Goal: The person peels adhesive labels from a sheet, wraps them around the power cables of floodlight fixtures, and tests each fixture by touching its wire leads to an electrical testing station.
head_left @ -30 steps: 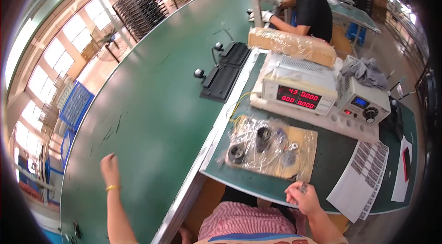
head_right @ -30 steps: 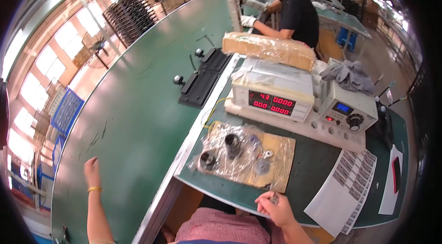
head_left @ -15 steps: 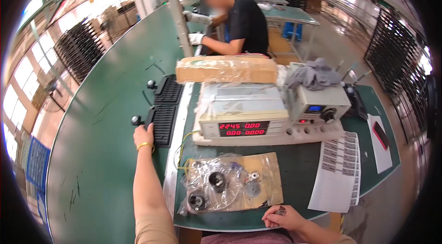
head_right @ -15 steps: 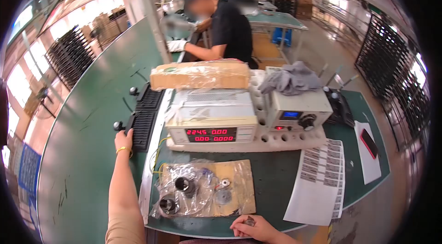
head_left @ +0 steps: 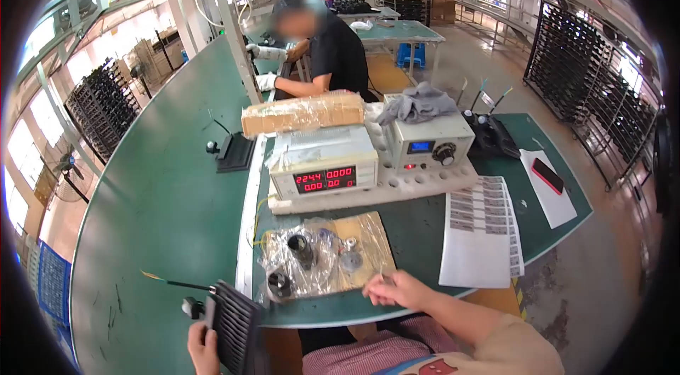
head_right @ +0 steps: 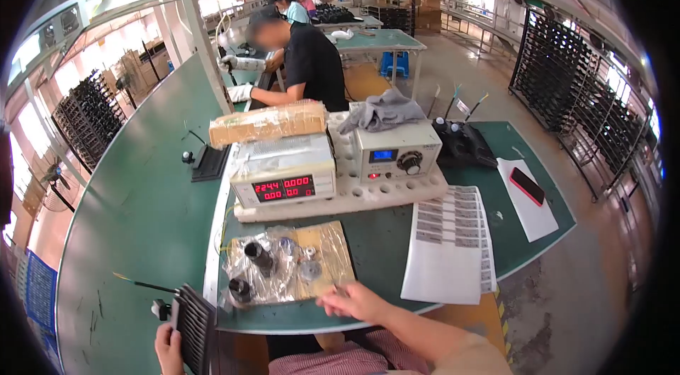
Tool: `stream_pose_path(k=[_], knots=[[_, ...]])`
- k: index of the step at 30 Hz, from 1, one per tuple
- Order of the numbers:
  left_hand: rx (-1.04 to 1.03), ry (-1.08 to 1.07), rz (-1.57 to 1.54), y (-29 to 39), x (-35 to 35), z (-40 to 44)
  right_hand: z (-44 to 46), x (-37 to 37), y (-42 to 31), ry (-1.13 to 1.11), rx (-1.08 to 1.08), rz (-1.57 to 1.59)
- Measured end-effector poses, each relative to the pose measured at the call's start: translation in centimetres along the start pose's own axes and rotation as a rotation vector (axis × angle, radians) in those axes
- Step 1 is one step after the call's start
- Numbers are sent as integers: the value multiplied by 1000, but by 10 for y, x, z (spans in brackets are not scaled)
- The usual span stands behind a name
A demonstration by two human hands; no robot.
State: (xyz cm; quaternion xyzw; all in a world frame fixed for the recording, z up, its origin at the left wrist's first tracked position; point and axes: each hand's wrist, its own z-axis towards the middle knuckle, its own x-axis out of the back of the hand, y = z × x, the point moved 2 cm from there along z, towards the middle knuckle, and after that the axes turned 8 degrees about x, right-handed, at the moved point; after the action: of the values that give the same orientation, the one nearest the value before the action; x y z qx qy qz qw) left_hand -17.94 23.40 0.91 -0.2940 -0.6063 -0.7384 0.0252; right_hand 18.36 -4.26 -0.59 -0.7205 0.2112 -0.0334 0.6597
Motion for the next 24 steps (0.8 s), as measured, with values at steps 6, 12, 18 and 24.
stream_pose_path(k=[6,12,18,24], knots=[[-235,-444,42,80,-91,-75,21,-47,-80,-102,388,-305],[-255,-688,-40,98,-143,-82,6,-55,-97,-158,363,-311],[-271,-813,-85,103,-162,-87,0,-43,-85,-115,256,-40],[-291,-836,-98,107,-168,-91,2,-41,-68,43,202,213]])
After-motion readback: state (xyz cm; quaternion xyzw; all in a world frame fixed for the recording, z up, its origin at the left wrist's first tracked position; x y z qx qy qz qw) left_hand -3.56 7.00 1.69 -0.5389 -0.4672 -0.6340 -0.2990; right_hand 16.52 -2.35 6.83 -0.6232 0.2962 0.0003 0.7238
